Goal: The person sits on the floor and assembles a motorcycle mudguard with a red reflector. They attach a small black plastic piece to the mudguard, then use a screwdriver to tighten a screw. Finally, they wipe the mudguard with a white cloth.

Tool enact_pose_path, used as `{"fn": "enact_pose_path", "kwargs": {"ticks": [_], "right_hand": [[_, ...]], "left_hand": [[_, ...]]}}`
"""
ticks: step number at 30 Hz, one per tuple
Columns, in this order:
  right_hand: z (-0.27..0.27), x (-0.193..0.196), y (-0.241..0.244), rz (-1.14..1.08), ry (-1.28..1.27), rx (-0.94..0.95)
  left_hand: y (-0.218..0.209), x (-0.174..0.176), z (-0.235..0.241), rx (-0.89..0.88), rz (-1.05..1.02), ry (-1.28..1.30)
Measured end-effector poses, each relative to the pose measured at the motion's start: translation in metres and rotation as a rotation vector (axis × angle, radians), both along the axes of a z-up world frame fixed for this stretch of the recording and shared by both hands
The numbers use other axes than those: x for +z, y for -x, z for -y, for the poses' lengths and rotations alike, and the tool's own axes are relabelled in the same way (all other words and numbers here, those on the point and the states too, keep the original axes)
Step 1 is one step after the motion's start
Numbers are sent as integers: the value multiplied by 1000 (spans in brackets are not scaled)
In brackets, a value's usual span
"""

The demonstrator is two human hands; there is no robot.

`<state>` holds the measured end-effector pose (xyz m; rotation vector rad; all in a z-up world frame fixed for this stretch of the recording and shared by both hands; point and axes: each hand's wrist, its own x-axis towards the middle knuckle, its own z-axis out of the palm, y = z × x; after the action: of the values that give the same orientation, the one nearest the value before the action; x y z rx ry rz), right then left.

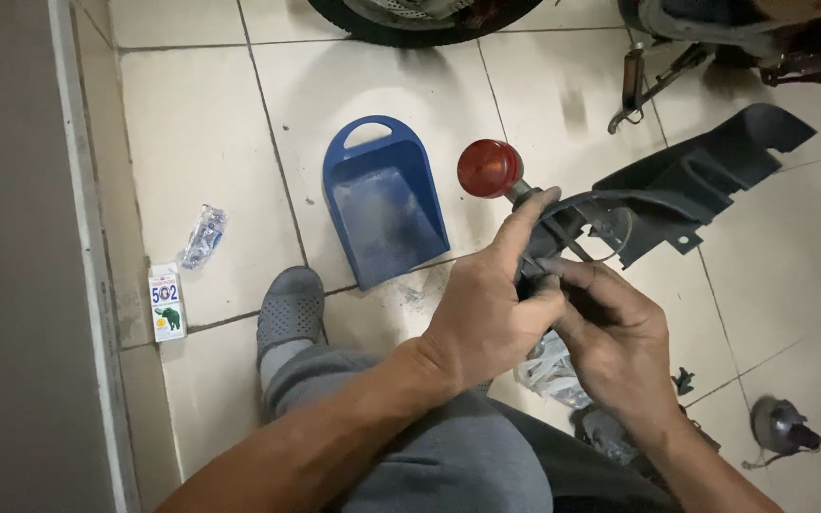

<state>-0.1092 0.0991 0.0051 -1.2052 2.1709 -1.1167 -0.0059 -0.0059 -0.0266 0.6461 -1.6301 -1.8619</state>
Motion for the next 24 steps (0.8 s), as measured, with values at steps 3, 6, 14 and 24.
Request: {"fn": "enact_pose_path", "kwargs": {"ticks": [3, 6, 14, 24], "right_hand": [[-1, -4, 1, 9, 35, 15], [-3, -8, 6, -6, 21, 26], [-1, -10, 7, 2, 22, 13], [-2, -15, 11, 47, 2, -24]], "left_hand": [[1, -2, -1, 18, -8, 26], [2, -3, 0, 8, 6, -22], [3, -8, 1, 23, -41, 28], [1, -6, 3, -23, -27, -34]]}}
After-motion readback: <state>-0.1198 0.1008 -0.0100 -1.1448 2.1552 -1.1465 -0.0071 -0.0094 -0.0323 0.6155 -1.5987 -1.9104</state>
